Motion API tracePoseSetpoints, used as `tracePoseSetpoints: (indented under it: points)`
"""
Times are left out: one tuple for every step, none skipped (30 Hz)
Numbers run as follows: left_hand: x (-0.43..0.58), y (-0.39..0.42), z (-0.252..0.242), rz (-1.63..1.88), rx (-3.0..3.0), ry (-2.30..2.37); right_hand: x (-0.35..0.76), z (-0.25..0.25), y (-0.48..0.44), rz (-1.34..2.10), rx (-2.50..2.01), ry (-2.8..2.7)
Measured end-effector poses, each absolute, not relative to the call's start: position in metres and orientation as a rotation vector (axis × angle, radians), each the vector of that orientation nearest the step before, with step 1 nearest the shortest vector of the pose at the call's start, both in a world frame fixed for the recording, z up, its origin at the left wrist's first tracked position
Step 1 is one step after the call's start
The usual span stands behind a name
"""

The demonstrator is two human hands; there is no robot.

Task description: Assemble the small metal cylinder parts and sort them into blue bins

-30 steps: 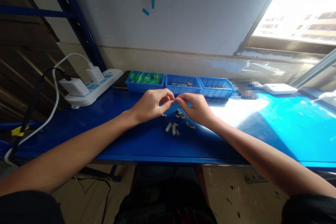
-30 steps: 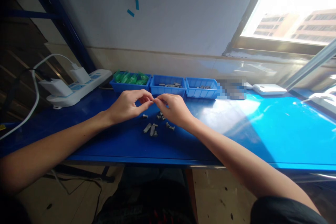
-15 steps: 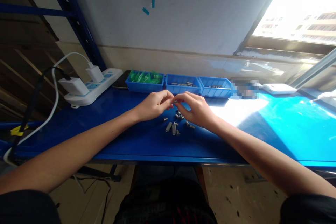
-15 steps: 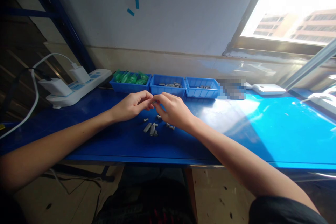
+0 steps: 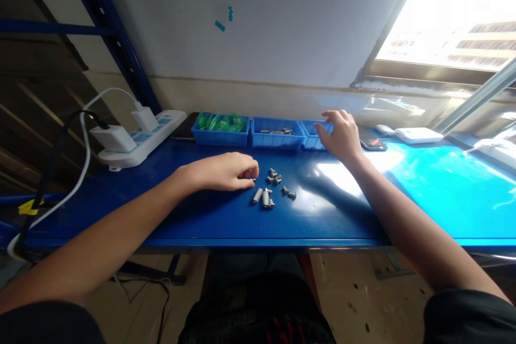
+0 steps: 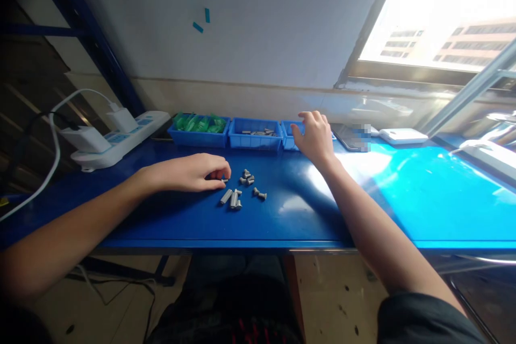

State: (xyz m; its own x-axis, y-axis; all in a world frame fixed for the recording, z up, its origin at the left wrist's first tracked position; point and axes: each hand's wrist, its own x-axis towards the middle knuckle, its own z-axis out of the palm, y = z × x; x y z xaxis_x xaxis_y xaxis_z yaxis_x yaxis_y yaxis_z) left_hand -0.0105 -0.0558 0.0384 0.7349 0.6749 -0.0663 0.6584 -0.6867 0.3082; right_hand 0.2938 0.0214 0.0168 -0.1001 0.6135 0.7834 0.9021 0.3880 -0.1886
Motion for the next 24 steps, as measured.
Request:
tracePoseSetpoints:
  points:
    - [-0.009,-0.055,0.036,0.115,2.631,1.037,0.285,0.016,0.016,-0.406,-1.263,-1.856]
    - [-0.007,-0.054,0.034,0.16,2.626,1.027,0.273,0.016,0.009,-0.371,-1.194,-1.918]
    - [-0.006,-0.052,0.032,0.212,2.613,1.011,0.26,0.016,0.0,-0.326,-1.115,-1.994]
    - [-0.005,-0.051,0.03,0.271,2.591,0.997,0.247,0.015,-0.009,-0.277,-1.035,-2.085]
    - [-0.005,-0.05,0.029,0.336,2.565,0.993,0.234,0.014,-0.019,-0.232,-0.956,-2.176]
    - [-0.005,-0.049,0.028,0.401,2.54,1.002,0.223,0.012,-0.027,-0.202,-0.868,-2.258]
    - [-0.006,-0.048,0.028,0.458,2.521,1.025,0.215,0.01,-0.035,-0.192,-0.803,-2.334]
    - [-0.006,-0.048,0.028,0.493,2.51,1.052,0.209,0.008,-0.04,-0.194,-0.764,-2.396]
    - [-0.007,-0.047,0.028,0.5,2.506,1.07,0.205,0.006,-0.044,-0.199,-0.743,-2.445]
    - [-0.008,-0.047,0.029,0.479,2.51,1.071,0.204,0.004,-0.046,-0.204,-0.74,-2.474]
    - [-0.008,-0.047,0.029,0.438,2.523,1.058,0.205,0.003,-0.045,-0.2,-0.748,-2.486]
    - [-0.009,-0.047,0.029,0.389,2.543,1.039,0.207,0.002,-0.043,-0.187,-0.763,-2.482]
    - [-0.009,-0.047,0.029,0.344,2.57,1.023,0.21,0.003,-0.04,-0.167,-0.783,-2.465]
    - [-0.01,-0.046,0.028,0.313,2.601,1.016,0.213,0.003,-0.037,-0.143,-0.805,-2.446]
    - [-0.009,-0.046,0.027,0.297,2.631,1.021,0.216,0.004,-0.034,-0.122,-0.827,-2.427]
    - [-0.008,-0.046,0.026,0.292,2.652,1.032,0.218,0.005,-0.032,-0.106,-0.847,-2.414]
    - [-0.007,-0.046,0.025,0.299,2.653,1.042,0.22,0.006,-0.03,-0.094,-0.861,-2.409]
    - [-0.006,-0.046,0.024,0.32,2.632,1.049,0.221,0.007,-0.03,-0.089,-0.865,-2.413]
    - [-0.004,-0.047,0.023,0.354,2.587,1.054,0.22,0.007,-0.03,-0.089,-0.856,-2.424]
    - [-0.003,-0.047,0.022,0.403,2.526,1.061,0.22,0.007,-0.031,-0.095,-0.836,-2.439]
    - [-0.001,-0.048,0.022,0.46,2.456,1.07,0.218,0.006,-0.033,-0.108,-0.812,-2.453]
    - [0.0,-0.048,0.021,0.517,2.384,1.081,0.216,0.005,-0.035,-0.128,-0.789,-2.463]
    - [0.001,-0.048,0.021,0.567,2.319,1.095,0.215,0.005,-0.037,-0.153,-0.769,-2.467]
    - [0.002,-0.048,0.021,0.605,2.264,1.108,0.213,0.004,-0.039,-0.18,-0.757,-2.464]
